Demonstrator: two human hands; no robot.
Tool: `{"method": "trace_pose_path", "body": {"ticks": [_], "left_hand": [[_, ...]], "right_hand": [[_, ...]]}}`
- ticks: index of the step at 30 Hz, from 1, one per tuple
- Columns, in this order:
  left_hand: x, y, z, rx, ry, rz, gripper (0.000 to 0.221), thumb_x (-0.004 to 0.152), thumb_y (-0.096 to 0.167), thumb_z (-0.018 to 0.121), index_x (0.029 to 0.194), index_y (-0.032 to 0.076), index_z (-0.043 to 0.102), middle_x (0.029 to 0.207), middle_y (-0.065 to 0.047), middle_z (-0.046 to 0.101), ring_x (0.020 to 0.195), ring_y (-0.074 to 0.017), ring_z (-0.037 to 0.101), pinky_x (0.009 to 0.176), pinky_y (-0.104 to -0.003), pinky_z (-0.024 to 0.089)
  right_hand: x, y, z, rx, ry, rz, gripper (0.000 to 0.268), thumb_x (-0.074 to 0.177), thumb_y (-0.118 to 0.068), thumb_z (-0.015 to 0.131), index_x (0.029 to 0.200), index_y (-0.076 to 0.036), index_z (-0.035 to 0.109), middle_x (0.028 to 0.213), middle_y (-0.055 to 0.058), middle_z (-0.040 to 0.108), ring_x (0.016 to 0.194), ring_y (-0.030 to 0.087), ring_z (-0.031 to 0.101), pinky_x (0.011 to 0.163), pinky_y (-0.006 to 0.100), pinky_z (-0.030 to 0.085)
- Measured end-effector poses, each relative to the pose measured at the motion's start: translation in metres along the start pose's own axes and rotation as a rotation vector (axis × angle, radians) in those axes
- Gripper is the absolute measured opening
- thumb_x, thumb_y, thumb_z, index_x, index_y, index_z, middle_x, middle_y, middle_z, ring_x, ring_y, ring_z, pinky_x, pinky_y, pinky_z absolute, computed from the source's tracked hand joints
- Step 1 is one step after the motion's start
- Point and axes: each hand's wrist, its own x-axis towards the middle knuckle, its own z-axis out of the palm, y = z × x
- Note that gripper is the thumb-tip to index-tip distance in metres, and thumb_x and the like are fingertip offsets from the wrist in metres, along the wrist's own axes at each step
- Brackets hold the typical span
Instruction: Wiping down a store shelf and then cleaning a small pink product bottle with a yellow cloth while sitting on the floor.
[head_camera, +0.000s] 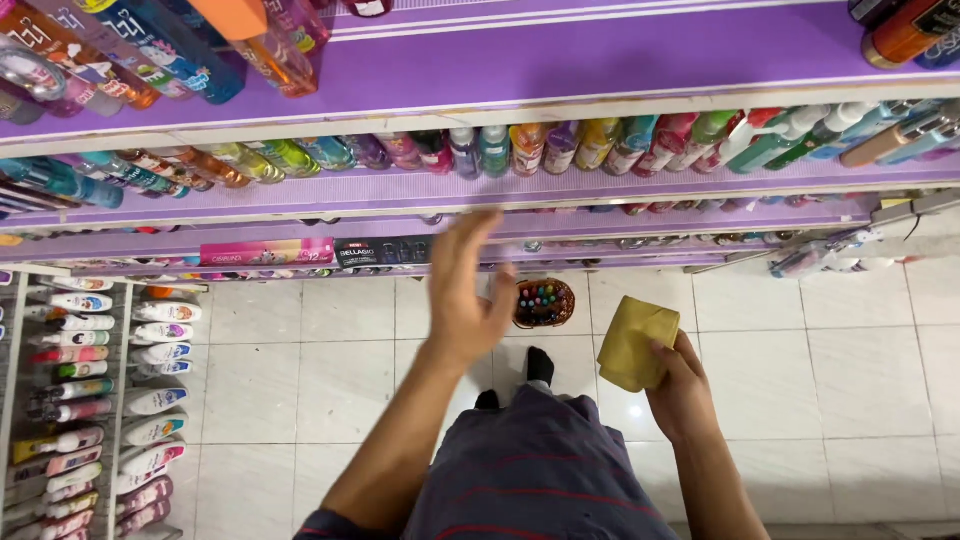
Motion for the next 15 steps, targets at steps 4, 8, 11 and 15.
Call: {"method": "trace_pose_path", "body": {"ticks": [4,8,11,15], "left_hand": [[-0.062,0.039,-0.007,-0.471,-0.515,-0.548,0.086,0.091,0.024,0.069,0.157,-0.006,0.024,0.140,-0.045,0.040,0.124,-0.0583,0.050,0.097,-0.064,0.047],[-0.103,0.041,-0.015,-0.765,-0.567,-0.760,0.092,0.092,0.018,0.073,0.161,0.003,0.016,0.154,-0.036,0.031,0.138,-0.0514,0.040,0.108,-0.057,0.041],[-0.120,0.032,-0.027,-0.767,-0.468,-0.827,0.079,0.095,0.020,0.071,0.160,0.008,0.027,0.158,-0.032,0.030,0.148,-0.0456,0.027,0.119,-0.057,0.027],[-0.153,0.001,-0.031,-1.020,-0.300,-0.979,0.056,0.103,0.021,0.058,0.155,0.007,0.041,0.144,-0.020,0.053,0.135,-0.0293,0.051,0.112,-0.048,0.043]], "right_hand": [[-0.029,0.005,0.053,-0.054,-0.123,-0.072,0.042,0.102,-0.006,0.049,0.144,-0.004,0.052,0.120,0.017,0.066,0.106,0.030,0.068,0.087,0.043,0.055],[-0.057,0.006,0.103,-0.386,-0.313,-0.198,0.062,0.088,0.008,0.067,0.147,0.000,0.050,0.127,0.020,0.068,0.118,0.033,0.067,0.095,0.047,0.056],[-0.066,0.013,0.111,-0.461,-0.382,-0.242,0.064,0.088,0.006,0.071,0.147,-0.001,0.048,0.129,0.019,0.067,0.120,0.032,0.066,0.096,0.046,0.056],[-0.069,0.014,0.111,-0.458,-0.373,-0.243,0.049,0.099,0.000,0.056,0.148,0.001,0.047,0.125,0.018,0.066,0.115,0.029,0.065,0.091,0.043,0.057]]}}
